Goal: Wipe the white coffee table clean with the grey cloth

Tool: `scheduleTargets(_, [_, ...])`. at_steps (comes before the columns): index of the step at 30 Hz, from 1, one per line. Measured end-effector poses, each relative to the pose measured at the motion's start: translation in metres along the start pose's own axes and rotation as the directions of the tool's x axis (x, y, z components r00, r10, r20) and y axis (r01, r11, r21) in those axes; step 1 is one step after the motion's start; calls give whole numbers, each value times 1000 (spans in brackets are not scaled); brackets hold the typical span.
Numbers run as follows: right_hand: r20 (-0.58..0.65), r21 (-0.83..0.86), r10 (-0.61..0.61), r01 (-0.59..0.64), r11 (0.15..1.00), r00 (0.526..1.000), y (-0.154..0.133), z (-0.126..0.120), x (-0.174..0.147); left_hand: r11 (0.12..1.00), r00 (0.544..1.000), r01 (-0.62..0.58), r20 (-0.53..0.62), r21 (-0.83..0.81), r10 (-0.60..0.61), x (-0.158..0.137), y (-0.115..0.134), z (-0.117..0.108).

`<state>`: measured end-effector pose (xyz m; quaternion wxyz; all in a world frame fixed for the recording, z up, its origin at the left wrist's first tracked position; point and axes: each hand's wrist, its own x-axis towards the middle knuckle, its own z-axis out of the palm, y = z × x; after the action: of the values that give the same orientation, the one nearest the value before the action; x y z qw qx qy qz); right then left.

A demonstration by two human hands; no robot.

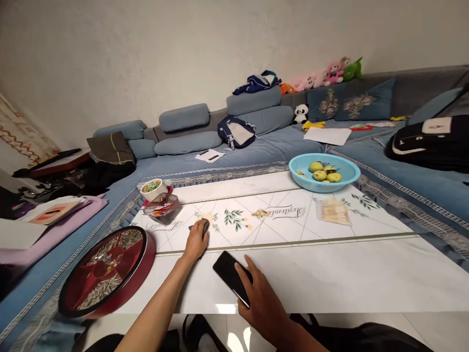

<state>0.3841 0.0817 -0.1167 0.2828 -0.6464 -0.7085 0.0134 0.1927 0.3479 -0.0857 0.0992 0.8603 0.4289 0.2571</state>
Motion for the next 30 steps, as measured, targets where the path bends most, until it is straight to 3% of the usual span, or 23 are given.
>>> scheduleTargets(2, [52,17,1,-2,1000,999,2,-1,-9,990,987,-137,83,-46,140,-28,1,-2])
scheduleTargets(4, [89,51,19,-23,998,996,3,-1,-14,986,981,-159,100,-50,163,-38,-13,-10])
scheduleTargets(6, [111,88,57,-67,994,992,4,0,-15,999,999,-37,39,6,37,-17,-33,-18])
scheduleTargets(9, [146,127,107,-126,984,983,3,2,-14,985,985,159,-82,68,-153,44,-50,-15])
scheduleTargets(12, [175,122,141,-164,979,974,1,3,-13,990,990,134,-52,47,-132,70,-37,-2])
scheduleTargets(15, [186,110,155,-177,978,970,-1,5,-15,999,996,-36,78,-35,39,29,-5,6])
scheduleTargets(17, [189,114,157,-181,977,969,-2,6,-14,984,978,-132,144,-116,148,-9,10,6])
scheduleTargets(19, [200,116,164,-189,975,966,-3,5,-12,966,959,-189,179,-177,220,-26,19,7])
scheduleTargets(22, [248,93,184,-212,973,951,-7,-7,-4,961,950,-226,182,-159,254,-2,26,18])
scheduleTargets(26, [343,48,200,-230,972,918,-18,-28,11,978,977,-171,108,-122,185,41,31,31])
scheduleTargets(28, [360,28,198,-223,974,911,-21,-32,13,977,978,-167,105,-132,181,28,26,26])
scheduleTargets(30, [357,21,196,-218,976,913,-21,-32,8,979,980,-162,97,-123,174,-6,15,12])
